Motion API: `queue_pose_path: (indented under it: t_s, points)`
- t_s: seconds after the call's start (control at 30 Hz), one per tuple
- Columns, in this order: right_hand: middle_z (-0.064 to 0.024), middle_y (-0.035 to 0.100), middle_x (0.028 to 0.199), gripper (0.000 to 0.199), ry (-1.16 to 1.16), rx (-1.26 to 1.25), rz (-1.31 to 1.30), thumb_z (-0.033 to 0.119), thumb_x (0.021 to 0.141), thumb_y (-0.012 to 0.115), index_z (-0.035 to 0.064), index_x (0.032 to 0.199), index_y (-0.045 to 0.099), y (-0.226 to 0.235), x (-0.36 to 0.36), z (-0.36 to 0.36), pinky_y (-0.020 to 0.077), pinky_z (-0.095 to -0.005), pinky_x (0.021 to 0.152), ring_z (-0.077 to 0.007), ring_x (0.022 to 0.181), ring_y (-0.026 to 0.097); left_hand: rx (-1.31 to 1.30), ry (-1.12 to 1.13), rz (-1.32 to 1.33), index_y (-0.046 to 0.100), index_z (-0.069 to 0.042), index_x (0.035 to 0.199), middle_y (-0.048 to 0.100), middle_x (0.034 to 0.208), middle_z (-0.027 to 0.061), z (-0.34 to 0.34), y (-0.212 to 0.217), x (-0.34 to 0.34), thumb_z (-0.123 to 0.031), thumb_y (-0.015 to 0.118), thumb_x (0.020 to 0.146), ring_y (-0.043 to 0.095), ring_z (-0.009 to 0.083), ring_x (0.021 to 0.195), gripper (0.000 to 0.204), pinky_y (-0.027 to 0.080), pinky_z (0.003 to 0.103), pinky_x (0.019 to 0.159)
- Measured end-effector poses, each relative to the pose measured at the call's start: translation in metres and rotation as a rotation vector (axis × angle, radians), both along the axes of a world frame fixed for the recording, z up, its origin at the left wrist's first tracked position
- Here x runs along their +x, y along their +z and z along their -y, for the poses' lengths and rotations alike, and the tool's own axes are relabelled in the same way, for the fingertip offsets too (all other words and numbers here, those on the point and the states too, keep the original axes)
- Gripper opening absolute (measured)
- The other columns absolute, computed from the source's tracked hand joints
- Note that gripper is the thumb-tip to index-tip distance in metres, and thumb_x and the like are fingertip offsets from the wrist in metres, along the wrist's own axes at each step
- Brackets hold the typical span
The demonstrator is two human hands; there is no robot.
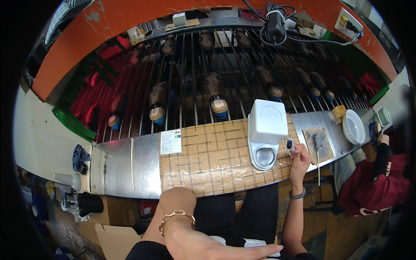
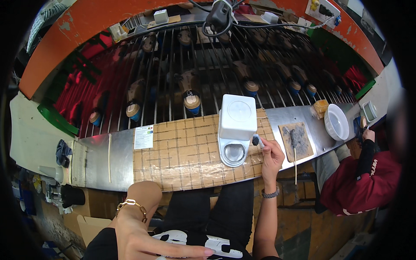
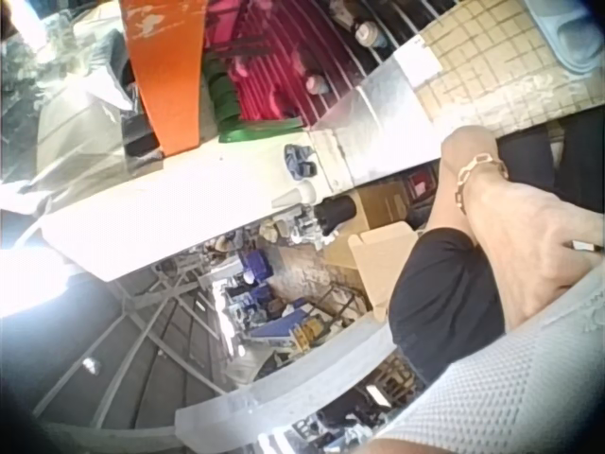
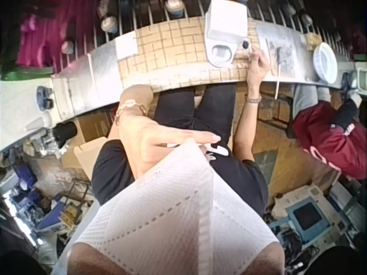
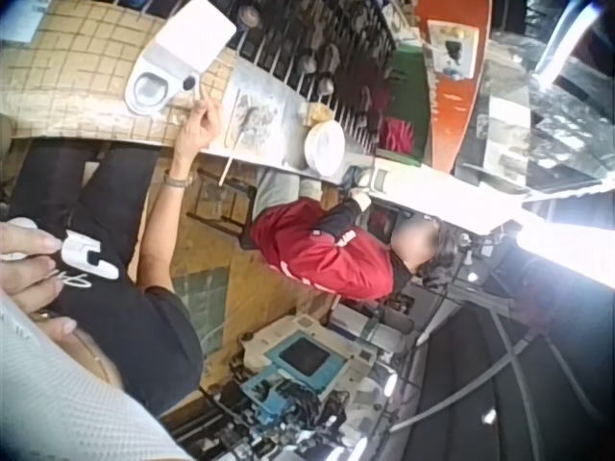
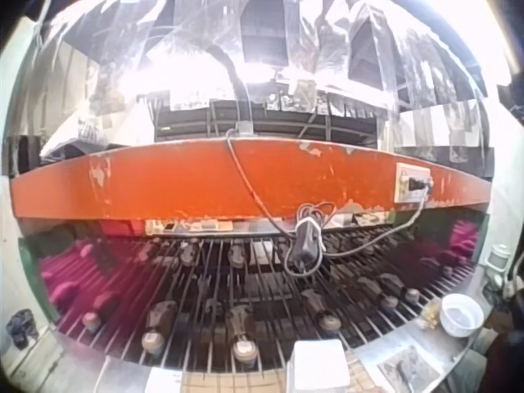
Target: The person applies a dark adhesive to the straps and edges of a cork-soled sandal using a small brush. They repeatedly dip the brush into a white container to reload adhesive and continue coating the sandal's upper and side areas.
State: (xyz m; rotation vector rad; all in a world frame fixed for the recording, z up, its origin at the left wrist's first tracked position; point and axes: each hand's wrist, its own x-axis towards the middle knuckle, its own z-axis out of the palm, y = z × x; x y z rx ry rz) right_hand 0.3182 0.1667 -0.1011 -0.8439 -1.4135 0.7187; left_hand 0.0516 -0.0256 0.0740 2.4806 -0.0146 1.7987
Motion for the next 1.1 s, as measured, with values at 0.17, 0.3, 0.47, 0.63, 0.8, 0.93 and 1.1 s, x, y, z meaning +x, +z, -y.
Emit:
queue_pose_path:
  t_s: [0.17, 0.3, 0.47, 0.63, 0.8, 0.93, 1.1]
  points:
    - [0.0001, 0.056, 0.09, 0.026, 0.01, 0.047, 0.017, 0.017, 0.101, 0.064, -0.0038, 0.114, 0.072, -0.005, 0.006, 0.001, 0.0378, -0.0212, 0.068, -0.0065, 0.08, 0.047, -0.023, -0.071, -0.11, 0.066, 0.013, 0.074, 0.066, 0.073, 0.0248, -0.007, 0.016, -0.01, 0.008, 0.059, 0.081, 0.07, 0.0329, 0.071, 0.011, 0.062, 0.056, 0.086]
    - [-0.0017, 0.06, 0.085, 0.021, -0.003, -0.033, 0.133, 0.007, 0.096, 0.066, 0.0002, 0.114, 0.074, 0.015, -0.003, 0.014, 0.0408, -0.0245, 0.071, -0.0095, 0.081, 0.053, -0.061, -0.105, -0.143, 0.066, 0.012, 0.074, 0.066, 0.075, 0.0235, -0.008, 0.02, -0.013, 0.007, 0.058, 0.081, 0.069, 0.0321, 0.07, 0.012, 0.062, 0.055, 0.086]
    - [-0.0023, 0.062, 0.079, 0.026, -0.106, 0.122, 0.701, 0.005, 0.087, 0.071, 0.0121, 0.111, 0.078, 0.055, -0.001, 0.035, 0.0401, -0.0317, 0.079, -0.0171, 0.079, 0.058, -0.054, -0.035, -0.294, 0.067, 0.013, 0.082, 0.068, 0.081, 0.0211, -0.001, 0.013, -0.016, 0.0, 0.061, 0.081, 0.069, 0.0312, 0.073, 0.015, 0.062, 0.051, 0.087]
    - [-0.0017, 0.06, 0.078, 0.022, -0.224, 0.107, 0.949, 0.015, 0.085, 0.076, 0.0166, 0.106, 0.08, 0.079, -0.001, 0.051, 0.0369, -0.033, 0.074, -0.0173, 0.076, 0.056, -0.245, -0.002, -0.55, 0.069, 0.003, 0.114, 0.069, 0.099, 0.0175, 0.003, 0.035, -0.021, -0.021, 0.063, 0.078, 0.069, 0.028, 0.089, 0.043, 0.058, 0.049, 0.094]
    - [-0.0018, 0.062, 0.081, 0.021, -0.259, 0.25, 1.009, 0.015, 0.082, 0.078, 0.0159, 0.103, 0.081, 0.08, -0.006, 0.052, 0.0374, -0.0336, 0.077, -0.0175, 0.08, 0.058, -0.223, 0.001, -0.651, 0.059, -0.011, 0.141, 0.065, 0.105, 0.0153, -0.003, 0.022, -0.021, -0.023, 0.059, 0.083, 0.066, 0.0258, 0.094, 0.059, 0.048, 0.054, 0.106]
    - [-0.0026, 0.064, 0.085, 0.023, -0.254, 0.314, 1.022, 0.014, 0.08, 0.08, 0.0176, 0.103, 0.081, 0.073, -0.01, 0.049, 0.0383, -0.0344, 0.08, -0.018, 0.084, 0.06, -0.209, -0.014, -0.627, 0.057, -0.012, 0.142, 0.065, 0.107, 0.0163, 0.0, 0.016, -0.019, -0.023, 0.058, 0.084, 0.066, 0.0256, 0.097, 0.059, 0.047, 0.055, 0.107]
    - [-0.0025, 0.064, 0.088, 0.024, -0.289, 0.331, 0.94, 0.013, 0.079, 0.08, 0.0188, 0.102, 0.081, 0.068, -0.018, 0.045, 0.0379, -0.0347, 0.08, -0.0181, 0.085, 0.059, -0.164, 0.034, -0.805, 0.05, -0.021, 0.149, 0.067, 0.11, 0.013, -0.008, 0.018, -0.025, -0.025, 0.053, 0.092, 0.067, 0.0247, 0.096, 0.057, 0.045, 0.051, 0.108]
